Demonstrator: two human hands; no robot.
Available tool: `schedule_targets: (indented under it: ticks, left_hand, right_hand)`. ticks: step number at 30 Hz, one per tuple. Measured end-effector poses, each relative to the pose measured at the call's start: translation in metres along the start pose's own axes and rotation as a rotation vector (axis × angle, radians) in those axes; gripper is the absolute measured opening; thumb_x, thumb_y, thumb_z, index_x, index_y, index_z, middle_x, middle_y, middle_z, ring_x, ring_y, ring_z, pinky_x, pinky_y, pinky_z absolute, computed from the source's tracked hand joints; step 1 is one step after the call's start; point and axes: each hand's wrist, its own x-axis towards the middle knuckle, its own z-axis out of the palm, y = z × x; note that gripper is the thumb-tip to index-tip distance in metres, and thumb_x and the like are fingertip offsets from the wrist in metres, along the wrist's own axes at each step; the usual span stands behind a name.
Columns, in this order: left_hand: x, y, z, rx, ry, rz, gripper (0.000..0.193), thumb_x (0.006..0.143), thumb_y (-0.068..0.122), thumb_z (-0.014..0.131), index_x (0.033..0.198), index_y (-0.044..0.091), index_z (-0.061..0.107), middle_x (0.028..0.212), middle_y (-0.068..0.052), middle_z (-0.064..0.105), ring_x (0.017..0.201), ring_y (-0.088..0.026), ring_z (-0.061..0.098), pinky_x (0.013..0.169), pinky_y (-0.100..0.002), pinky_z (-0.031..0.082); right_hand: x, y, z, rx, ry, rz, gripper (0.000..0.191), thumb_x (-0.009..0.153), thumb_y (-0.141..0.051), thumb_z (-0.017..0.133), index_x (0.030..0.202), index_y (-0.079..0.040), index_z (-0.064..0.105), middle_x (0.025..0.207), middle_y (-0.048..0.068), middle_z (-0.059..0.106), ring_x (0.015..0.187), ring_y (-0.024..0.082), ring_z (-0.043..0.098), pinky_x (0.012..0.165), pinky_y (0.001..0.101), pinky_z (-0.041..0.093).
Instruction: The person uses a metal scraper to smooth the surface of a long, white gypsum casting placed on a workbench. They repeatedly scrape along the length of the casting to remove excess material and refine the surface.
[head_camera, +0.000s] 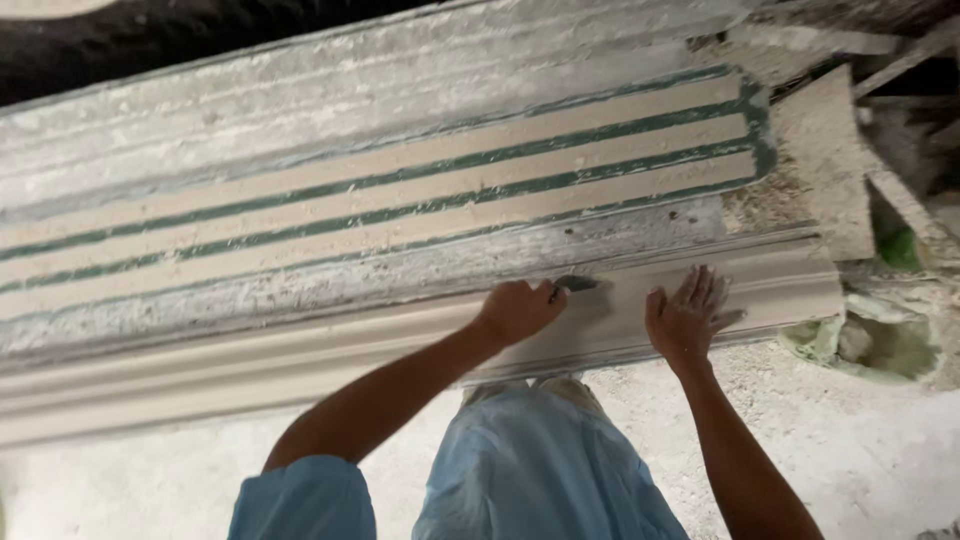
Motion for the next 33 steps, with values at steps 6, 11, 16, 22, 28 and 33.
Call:
schedule_targets:
  ticks: [6,11,16,22,28,33]
  left_hand:
    - [-0.095,-0.059,-0.021,0.002,-0.099,0.019,0.037,0.099,0.011,0.056,0.136,0.013,0.054,0.126,-0.013,0.069,0.041,-0.01,0.052,0.028,-0.026,0.041]
    - [-0.098,-0.062,-0.033,-0.042,-0.322,0.026,0.039,0.104,0.024,0.051,0.141,0.011,0.049,0.096,-0.015,0.071,0.044,-0.013,0.055,0.027,-0.028,0.04]
    - [0.034,0.006,-0.013,-0.054,-0.125,0.074,0.04,0.094,0.008,0.061,0.134,0.008,0.055,0.096,-0.013,0.07,0.052,-0.019,0.064,0.033,-0.034,0.048]
    - [-0.041,-0.041,-0.026,-0.162,-0.09,0.083,0.034,0.089,0.011,0.063,0.122,0.009,0.06,0.105,-0.019,0.071,0.046,-0.024,0.067,0.031,-0.038,0.052]
    - [0.048,0.01,-0.017,-0.153,0.04,0.089,0.034,0.089,0.012,0.066,0.121,0.002,0.063,0.081,-0.013,0.071,0.059,-0.027,0.071,0.042,-0.038,0.056]
    - [-0.003,-0.019,-0.027,-0.214,0.057,0.074,0.026,0.091,0.013,0.065,0.115,0.004,0.065,0.082,-0.015,0.072,0.057,-0.029,0.071,0.041,-0.042,0.056]
  right_hand:
    - [0.0,0.004,-0.003,0.055,0.029,-0.008,0.083,0.103,-0.053,0.036,0.157,0.009,0.027,0.17,0.026,0.017,0.156,0.051,0.0,0.107,0.0819,-0.014]
    - [-0.003,-0.005,0.002,0.031,0.073,0.024,0.079,0.104,-0.049,0.035,0.157,0.01,0.032,0.17,0.027,0.02,0.157,0.052,0.001,0.106,0.0835,-0.015]
    - [-0.003,0.0,-0.005,0.011,0.061,-0.024,0.08,0.105,-0.051,0.038,0.155,0.012,0.033,0.169,0.028,0.02,0.155,0.054,0.002,0.106,0.0835,-0.013]
    - [-0.003,0.004,-0.004,0.003,0.052,-0.016,0.08,0.101,-0.051,0.039,0.155,0.008,0.034,0.169,0.027,0.019,0.156,0.054,0.003,0.104,0.0855,-0.011]
    - [0.0,0.005,-0.007,-0.039,0.001,0.003,0.082,0.103,-0.054,0.037,0.158,0.007,0.029,0.171,0.025,0.012,0.155,0.053,0.001,0.105,0.085,-0.011]
    - [0.002,0.004,-0.012,-0.032,-0.044,0.017,0.081,0.103,-0.055,0.033,0.158,0.004,0.026,0.171,0.023,0.01,0.156,0.049,-0.002,0.106,0.0835,-0.011]
